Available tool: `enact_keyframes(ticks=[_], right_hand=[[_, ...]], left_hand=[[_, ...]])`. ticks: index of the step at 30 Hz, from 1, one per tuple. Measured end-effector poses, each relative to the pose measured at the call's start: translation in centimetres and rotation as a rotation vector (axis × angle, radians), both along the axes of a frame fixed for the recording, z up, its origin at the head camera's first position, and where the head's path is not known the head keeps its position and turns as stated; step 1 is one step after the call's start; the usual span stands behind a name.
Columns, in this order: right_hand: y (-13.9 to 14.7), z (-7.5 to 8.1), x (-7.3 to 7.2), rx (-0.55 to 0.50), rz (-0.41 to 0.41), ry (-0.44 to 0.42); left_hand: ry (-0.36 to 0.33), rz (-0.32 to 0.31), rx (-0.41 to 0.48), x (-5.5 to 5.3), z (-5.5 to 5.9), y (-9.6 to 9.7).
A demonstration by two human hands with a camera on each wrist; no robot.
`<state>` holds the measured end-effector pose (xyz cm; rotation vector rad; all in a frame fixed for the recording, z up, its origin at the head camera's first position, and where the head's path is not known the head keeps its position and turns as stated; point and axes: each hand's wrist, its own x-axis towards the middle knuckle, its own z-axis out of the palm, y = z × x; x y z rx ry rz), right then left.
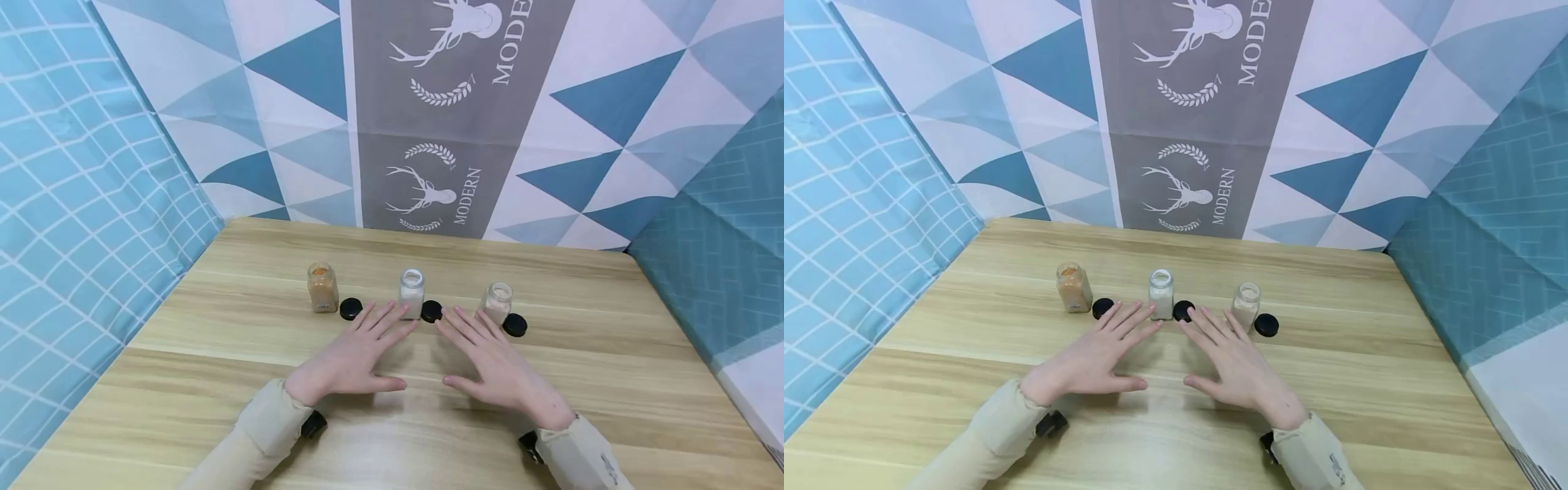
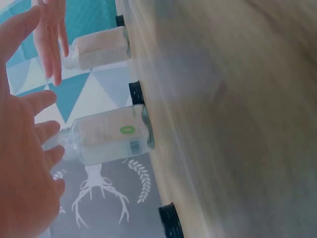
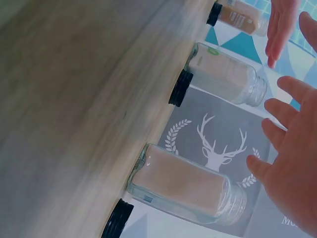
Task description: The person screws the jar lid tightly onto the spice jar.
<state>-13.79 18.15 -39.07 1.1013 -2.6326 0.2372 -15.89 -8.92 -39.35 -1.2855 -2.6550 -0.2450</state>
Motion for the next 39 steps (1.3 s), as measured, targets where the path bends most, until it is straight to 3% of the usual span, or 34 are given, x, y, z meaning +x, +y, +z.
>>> enact_keyframes(ticks=[6, 18, 27, 39], right_hand=[[0.5, 0.2, -0.1, -0.032, -0.002, 0.043], [1.4, 0.4, -0.5, -0.111, -0.117, 0.134], [3.1, 0.9, -0.4, -0.212, -0.198, 0.263], [5.9, 1.4, -0.7, -0.294, -0.39, 0.165]], left_hand=[[0.014, -0.037, 0.013, -0.5, 0.1, 0.8], [-0.168, 0.012, 0.015, -1.4, 0.5, 2.8], [-0.071, -0.008, 0.011, -1.4, 0.6, 6.6], [-0.14, 0.111, 0.075, -2.2, -0.1, 10.2]])
